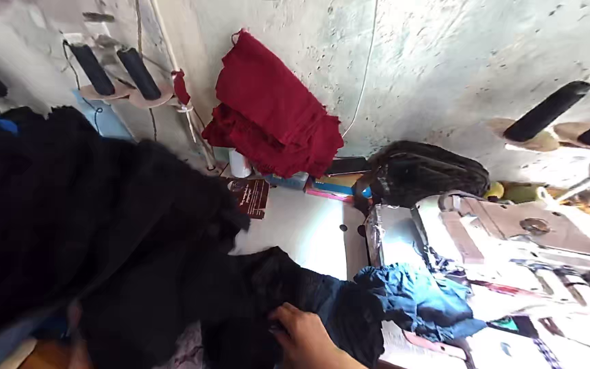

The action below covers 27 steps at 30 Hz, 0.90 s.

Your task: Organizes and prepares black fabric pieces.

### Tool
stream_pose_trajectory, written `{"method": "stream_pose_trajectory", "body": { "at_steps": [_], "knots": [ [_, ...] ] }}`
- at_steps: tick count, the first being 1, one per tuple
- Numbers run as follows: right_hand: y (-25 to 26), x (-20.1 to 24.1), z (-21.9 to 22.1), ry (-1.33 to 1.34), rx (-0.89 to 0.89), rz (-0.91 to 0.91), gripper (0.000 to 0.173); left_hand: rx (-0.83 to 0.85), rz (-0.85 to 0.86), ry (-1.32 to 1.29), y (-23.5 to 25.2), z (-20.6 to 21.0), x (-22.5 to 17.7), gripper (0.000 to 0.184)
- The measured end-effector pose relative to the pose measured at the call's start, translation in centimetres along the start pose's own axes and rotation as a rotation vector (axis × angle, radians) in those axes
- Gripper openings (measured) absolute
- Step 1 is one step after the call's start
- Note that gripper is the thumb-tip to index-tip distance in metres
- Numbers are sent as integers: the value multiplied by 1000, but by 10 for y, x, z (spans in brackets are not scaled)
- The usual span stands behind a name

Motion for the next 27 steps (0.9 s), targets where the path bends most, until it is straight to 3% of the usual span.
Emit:
{"method": "stream_pose_trajectory", "body": {
  "at_steps": [2, 3, 5, 6, 8, 10, 14, 16, 18, 19, 21, 23, 25, 26, 27],
  "knots": [
    [3, 4, -10, 29, -35, -15, 25, 288, -68, -130, 59, 99, 22, 54],
    [4, 7, -16, 34, -47, -17, 27, 346, -87, -191, 76, 142, 32, 57],
    [-1, 14, -33, 41, -100, -47, 29, 355, -260, -66, 91, 202, 74, 53],
    [-5, 16, -44, 44, -137, -65, 28, 342, -377, 83, 95, 216, 105, 52],
    [-14, 13, -68, 58, -206, -79, 28, 405, -465, 369, 108, 228, 154, 73],
    [-20, 3, -91, 79, -295, -102, 28, 453, -396, 604, 124, 229, 160, 90],
    [-17, -7, -111, 123, -390, -133, 31, 675, -416, 1040, 130, 210, 142, 101],
    [-10, -5, -109, 140, -379, -147, 31, 710, -240, 1387, 136, 206, 105, 84],
    [-2, -9, -99, 153, -348, -130, 31, 588, 128, 1636, 131, 225, 42, 58],
    [1, -15, -91, 152, -323, -103, 30, 540, 334, 1613, 123, 243, 16, 49],
    [4, -29, -72, 117, -273, -45, 32, 512, 751, 1455, 108, 285, -11, 56],
    [-1, -32, -56, 13, -299, -69, 30, 581, 1035, 1407, 99, 325, -8, 66],
    [-6, -27, -48, -70, -324, -134, 28, 630, 1155, 1437, 104, 346, -1, 47],
    [-7, -28, -48, -74, -331, -144, 28, 587, 1177, 1401, 110, 346, -6, 31],
    [-8, -29, -50, -60, -338, -146, 26, 506, 1148, 1348, 120, 337, -17, 28]
  ]
}}
Point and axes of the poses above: each hand's wrist, its own y-axis towards the middle knuckle, its own z-axis out of the palm, x = y × z, the point moved 10 cm from there along y, towards the middle knuckle, and after that the axes turned 12 degrees about y, right-handed, at the moved point
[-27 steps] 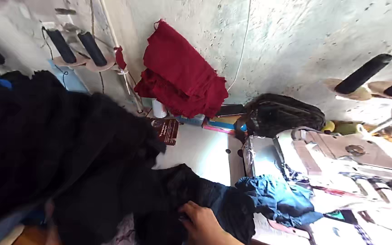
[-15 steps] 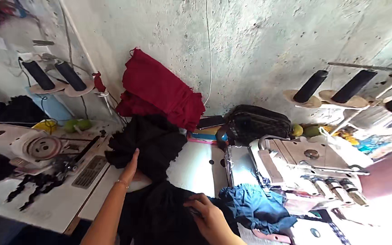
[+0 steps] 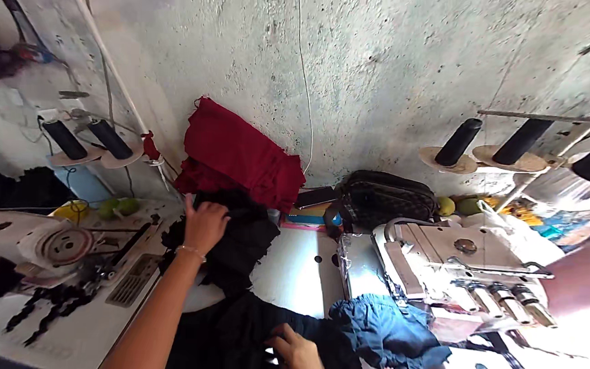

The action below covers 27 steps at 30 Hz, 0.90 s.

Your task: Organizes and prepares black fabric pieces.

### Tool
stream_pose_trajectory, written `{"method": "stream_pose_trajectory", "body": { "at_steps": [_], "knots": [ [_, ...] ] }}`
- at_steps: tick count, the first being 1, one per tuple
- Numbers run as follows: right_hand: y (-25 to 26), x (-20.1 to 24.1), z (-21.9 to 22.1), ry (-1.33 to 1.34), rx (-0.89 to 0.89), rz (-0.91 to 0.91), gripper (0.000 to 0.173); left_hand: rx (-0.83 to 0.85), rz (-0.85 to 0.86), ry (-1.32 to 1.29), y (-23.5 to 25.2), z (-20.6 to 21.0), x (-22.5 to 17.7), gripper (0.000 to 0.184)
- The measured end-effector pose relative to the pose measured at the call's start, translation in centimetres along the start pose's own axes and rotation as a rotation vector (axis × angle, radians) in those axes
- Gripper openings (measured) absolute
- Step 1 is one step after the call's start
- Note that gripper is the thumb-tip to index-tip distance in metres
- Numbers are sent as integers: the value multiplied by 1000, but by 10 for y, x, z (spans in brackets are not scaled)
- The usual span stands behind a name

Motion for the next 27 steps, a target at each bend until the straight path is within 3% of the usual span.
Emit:
{"method": "stream_pose_trajectory", "body": {
  "at_steps": [2, 4, 7, 13, 21, 24, 27],
  "knots": [
    [1, -3, -4, 25, -12, 8, 25, -104, -278, -154, -14, -18, 52, 40],
    [2, -3, -5, 18, -13, 6, 25, -161, -595, -491, -44, -14, 109, 48],
    [2, 0, -4, 12, -9, 7, 25, -149, -797, -869, -83, 28, 151, 40],
    [4, 1, -5, 7, -15, -12, 23, -79, -780, -892, -93, 30, 148, 41],
    [4, 0, -6, 16, -17, -9, 23, 44, -678, -503, -34, 6, 129, 55],
    [4, 0, -5, 6, -21, -22, 23, -153, -570, -578, -8, -35, 111, 39],
    [4, -2, -1, -20, -9, -2, 22, -380, -451, -819, 30, -83, 100, 39]
  ]
}}
Point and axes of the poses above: each hand's wrist, its own y-axis towards the middle knuckle, its own z-axis out of the palm, x = y × z, the point moved 10 cm from there along y, towards the middle knuckle, and after that the axes turned 12 degrees about y, right-handed, at the moved point
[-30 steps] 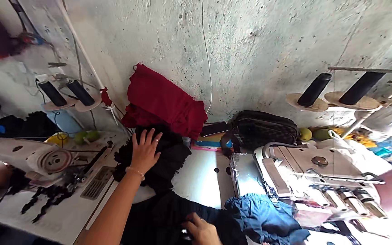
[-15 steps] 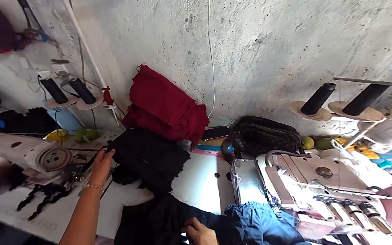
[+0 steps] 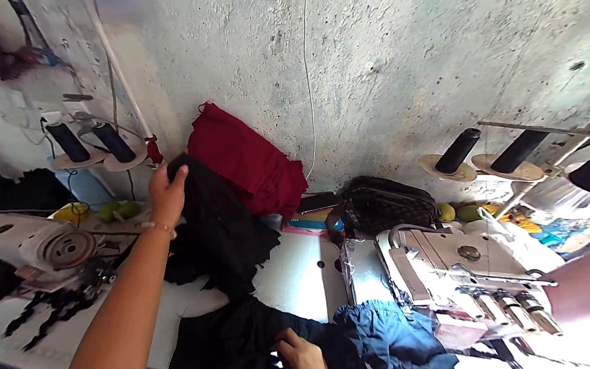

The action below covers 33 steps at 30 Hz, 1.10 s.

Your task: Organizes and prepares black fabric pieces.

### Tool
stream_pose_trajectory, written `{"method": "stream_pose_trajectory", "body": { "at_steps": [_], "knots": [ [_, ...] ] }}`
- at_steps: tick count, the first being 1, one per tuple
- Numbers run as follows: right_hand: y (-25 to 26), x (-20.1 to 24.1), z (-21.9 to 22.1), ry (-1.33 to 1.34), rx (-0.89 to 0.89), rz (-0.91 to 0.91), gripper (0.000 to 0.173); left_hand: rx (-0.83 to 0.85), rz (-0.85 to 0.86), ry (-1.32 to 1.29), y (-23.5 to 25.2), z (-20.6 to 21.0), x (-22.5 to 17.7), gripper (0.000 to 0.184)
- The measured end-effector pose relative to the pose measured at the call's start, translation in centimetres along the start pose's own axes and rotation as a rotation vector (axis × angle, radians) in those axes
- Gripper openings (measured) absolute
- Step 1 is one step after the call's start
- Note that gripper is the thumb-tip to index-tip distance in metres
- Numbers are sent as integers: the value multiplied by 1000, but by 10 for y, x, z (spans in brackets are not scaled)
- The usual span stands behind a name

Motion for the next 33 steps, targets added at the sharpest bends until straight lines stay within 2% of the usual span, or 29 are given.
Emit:
{"method": "stream_pose_trajectory", "body": {
  "at_steps": [3, 6, 8, 11, 14, 16, 18, 19, 21, 23, 25, 27, 33],
  "knots": [
    [1, -4, 2, 30, 22, 61, 25, -77, 77, -198, 29, -13, -69, 44],
    [4, -5, -11, 198, 62, 164, 30, -52, 209, -244, 42, -26, -138, 42],
    [9, 6, -44, 286, -76, 95, 29, 21, 273, -284, 39, -30, -172, 40],
    [13, 35, -123, 377, -442, -148, 22, 156, 270, -317, 11, -39, -206, 34],
    [25, 53, -188, 523, -618, -211, 36, 319, 265, -366, -30, -43, -226, 21],
    [50, 55, -205, 714, -549, -70, 48, 428, 276, -392, -56, -39, -230, 23],
    [81, 60, -192, 983, -297, 163, 53, 501, 241, -395, -80, -28, -225, 24],
    [92, 69, -181, 1105, -152, 234, 51, 532, 219, -394, -90, -21, -220, 23],
    [105, 94, -177, 1223, 20, 275, 25, 570, 193, -366, -102, -12, -206, 27],
    [111, 111, -211, 1046, -94, 242, 7, 499, 210, -294, -97, -22, -190, 28],
    [115, 125, -262, 698, -283, 119, 18, 347, 253, -151, -87, -43, -175, 17],
    [124, 139, -297, 528, -380, -22, 23, 280, 232, -79, -81, -55, -163, 10],
    [159, 182, -353, 283, -426, -134, 21, 213, 158, 45, -64, -60, -153, 18]
  ]
}}
Point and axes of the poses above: each hand's wrist, its own y-axis towards the middle knuckle, its own z-axis out of the palm, x = y × z, the point moved 10 cm from there along y, towards the middle knuckle, and after that the axes turned 12 degrees about y, right-handed, at the moved point
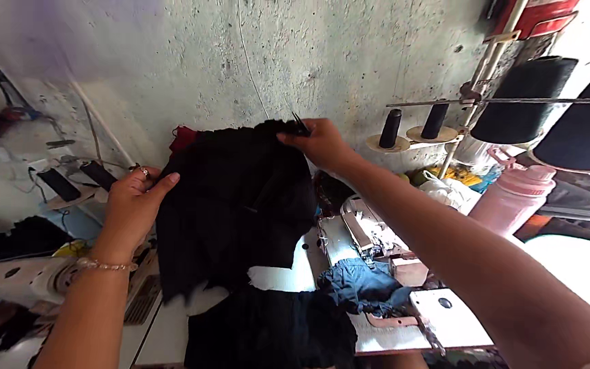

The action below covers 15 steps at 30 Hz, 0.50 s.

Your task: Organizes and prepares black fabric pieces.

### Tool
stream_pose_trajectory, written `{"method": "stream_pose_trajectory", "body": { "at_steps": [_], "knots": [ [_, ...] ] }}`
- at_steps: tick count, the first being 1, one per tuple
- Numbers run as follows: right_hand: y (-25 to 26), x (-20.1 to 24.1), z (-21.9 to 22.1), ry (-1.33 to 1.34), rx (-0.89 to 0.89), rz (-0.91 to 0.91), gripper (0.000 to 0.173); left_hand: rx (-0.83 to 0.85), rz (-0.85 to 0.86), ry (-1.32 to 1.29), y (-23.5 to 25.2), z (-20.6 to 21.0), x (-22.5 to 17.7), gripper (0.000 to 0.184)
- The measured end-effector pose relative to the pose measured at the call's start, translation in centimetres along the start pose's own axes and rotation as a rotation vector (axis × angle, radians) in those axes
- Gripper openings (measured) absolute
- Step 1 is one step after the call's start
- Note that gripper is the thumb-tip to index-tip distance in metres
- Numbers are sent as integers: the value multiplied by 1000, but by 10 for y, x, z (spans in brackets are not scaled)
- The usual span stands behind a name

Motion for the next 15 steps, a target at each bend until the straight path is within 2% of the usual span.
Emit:
{"method": "stream_pose_trajectory", "body": {
  "at_steps": [8, 15],
  "knots": [
    [32, 24, -7, -113, -19, -61, 23, 2, -28, -48, 6, 10, 3, 18],
    [26, 13, -3, -151, -28, -81, 24, 68, -74, -97, 2, 27, 13, 16]
  ]
}}
Point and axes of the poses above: each hand's wrist, its own y-axis towards the middle knuckle, its own z-axis out of the palm, x = y × z, the point moved 10 cm from there along y, towards the middle knuckle, and after that the axes turned 12 degrees about y, right-handed, at the moved point
